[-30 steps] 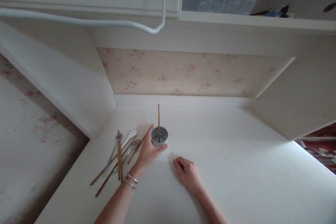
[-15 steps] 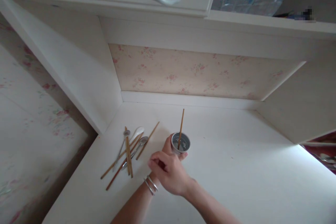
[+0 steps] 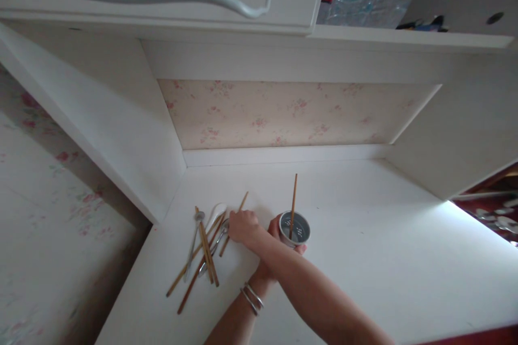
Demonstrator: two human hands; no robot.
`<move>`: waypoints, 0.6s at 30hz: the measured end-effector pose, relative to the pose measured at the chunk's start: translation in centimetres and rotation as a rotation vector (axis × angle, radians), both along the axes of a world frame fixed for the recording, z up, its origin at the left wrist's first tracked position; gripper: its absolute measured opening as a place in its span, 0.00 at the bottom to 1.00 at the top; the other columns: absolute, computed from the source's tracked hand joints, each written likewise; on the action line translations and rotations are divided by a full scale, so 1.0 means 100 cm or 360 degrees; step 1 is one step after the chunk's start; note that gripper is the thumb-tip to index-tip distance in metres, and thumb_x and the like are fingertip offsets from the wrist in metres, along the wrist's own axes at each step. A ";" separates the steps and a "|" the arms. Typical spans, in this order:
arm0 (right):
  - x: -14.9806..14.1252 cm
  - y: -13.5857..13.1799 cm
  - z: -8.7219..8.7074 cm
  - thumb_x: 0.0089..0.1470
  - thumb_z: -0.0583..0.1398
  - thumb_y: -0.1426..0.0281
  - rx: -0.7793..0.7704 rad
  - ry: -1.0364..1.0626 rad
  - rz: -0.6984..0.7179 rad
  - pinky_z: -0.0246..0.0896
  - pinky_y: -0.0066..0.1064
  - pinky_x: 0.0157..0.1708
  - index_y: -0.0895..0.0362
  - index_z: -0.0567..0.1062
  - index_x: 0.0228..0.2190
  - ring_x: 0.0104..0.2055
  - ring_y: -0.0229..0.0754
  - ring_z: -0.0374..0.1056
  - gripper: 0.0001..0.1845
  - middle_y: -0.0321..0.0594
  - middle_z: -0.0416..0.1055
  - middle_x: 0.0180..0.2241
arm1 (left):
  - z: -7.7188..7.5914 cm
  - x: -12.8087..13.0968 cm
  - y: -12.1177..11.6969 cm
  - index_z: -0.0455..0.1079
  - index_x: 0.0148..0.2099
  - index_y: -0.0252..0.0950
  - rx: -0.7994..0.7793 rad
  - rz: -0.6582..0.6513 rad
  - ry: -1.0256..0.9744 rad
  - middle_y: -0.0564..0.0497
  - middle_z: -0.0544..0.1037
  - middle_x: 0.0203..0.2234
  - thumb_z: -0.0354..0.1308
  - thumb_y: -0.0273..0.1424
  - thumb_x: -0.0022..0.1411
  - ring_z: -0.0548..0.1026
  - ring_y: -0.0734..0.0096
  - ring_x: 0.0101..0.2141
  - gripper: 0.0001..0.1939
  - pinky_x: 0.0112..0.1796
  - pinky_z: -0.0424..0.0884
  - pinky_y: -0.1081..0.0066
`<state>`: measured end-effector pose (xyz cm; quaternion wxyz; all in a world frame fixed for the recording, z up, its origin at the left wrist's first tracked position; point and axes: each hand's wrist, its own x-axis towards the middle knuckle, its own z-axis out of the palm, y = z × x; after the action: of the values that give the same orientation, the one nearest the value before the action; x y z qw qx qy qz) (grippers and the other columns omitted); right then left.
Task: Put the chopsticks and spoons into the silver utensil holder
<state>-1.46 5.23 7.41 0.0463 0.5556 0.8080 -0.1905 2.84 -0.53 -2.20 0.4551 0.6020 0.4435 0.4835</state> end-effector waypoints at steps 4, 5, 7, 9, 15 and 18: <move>0.002 0.002 -0.007 0.61 0.59 0.70 -0.0078 -0.0041 -0.0064 0.70 0.46 0.42 0.62 0.72 0.47 0.47 0.53 0.73 0.13 0.53 0.74 0.46 | 0.002 0.000 -0.002 0.57 0.61 0.45 0.0035 -0.0063 -0.0010 0.38 0.69 0.56 0.69 0.34 0.46 0.67 0.40 0.56 0.41 0.56 0.59 0.49; 0.002 0.003 -0.008 0.62 0.60 0.68 -0.0092 -0.0043 -0.0076 0.70 0.45 0.43 0.61 0.72 0.48 0.47 0.50 0.72 0.15 0.50 0.73 0.48 | 0.002 0.000 -0.002 0.57 0.61 0.44 0.0045 -0.0062 -0.0010 0.37 0.69 0.56 0.69 0.34 0.46 0.67 0.40 0.56 0.41 0.56 0.59 0.49; 0.004 0.003 -0.008 0.62 0.60 0.65 -0.0103 -0.0035 -0.0095 0.70 0.44 0.45 0.58 0.70 0.51 0.47 0.47 0.71 0.17 0.45 0.70 0.50 | 0.001 0.000 -0.002 0.56 0.61 0.43 0.0066 -0.0027 -0.0002 0.38 0.69 0.56 0.69 0.34 0.46 0.67 0.41 0.56 0.42 0.56 0.58 0.50; 0.005 0.004 -0.006 0.62 0.60 0.64 -0.0092 -0.0011 -0.0109 0.70 0.44 0.45 0.58 0.69 0.52 0.47 0.46 0.70 0.18 0.44 0.69 0.51 | 0.000 0.000 -0.001 0.56 0.61 0.43 0.0081 -0.0004 0.0000 0.38 0.67 0.56 0.69 0.33 0.45 0.66 0.42 0.57 0.42 0.58 0.57 0.50; 0.021 -0.004 0.013 0.57 0.59 0.77 0.0090 0.0187 -0.0159 0.69 0.40 0.39 0.65 0.73 0.43 0.44 0.54 0.75 0.11 0.58 0.76 0.40 | 0.007 -0.004 -0.002 0.60 0.59 0.44 0.0039 -0.0062 -0.0065 0.40 0.70 0.53 0.70 0.33 0.46 0.62 0.43 0.60 0.39 0.60 0.55 0.48; 0.036 -0.019 0.026 0.58 0.55 0.77 0.0224 0.0431 -0.0159 0.68 0.34 0.37 0.59 0.69 0.46 0.41 0.48 0.76 0.13 0.50 0.78 0.40 | 0.012 -0.006 -0.005 0.61 0.59 0.44 -0.0063 -0.0131 -0.0077 0.42 0.73 0.50 0.69 0.35 0.47 0.65 0.44 0.58 0.37 0.60 0.57 0.49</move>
<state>2.17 3.32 9.99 -0.1116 0.5661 0.7896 -0.2088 2.21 -1.04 -0.96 0.4969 0.5987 0.4168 0.4699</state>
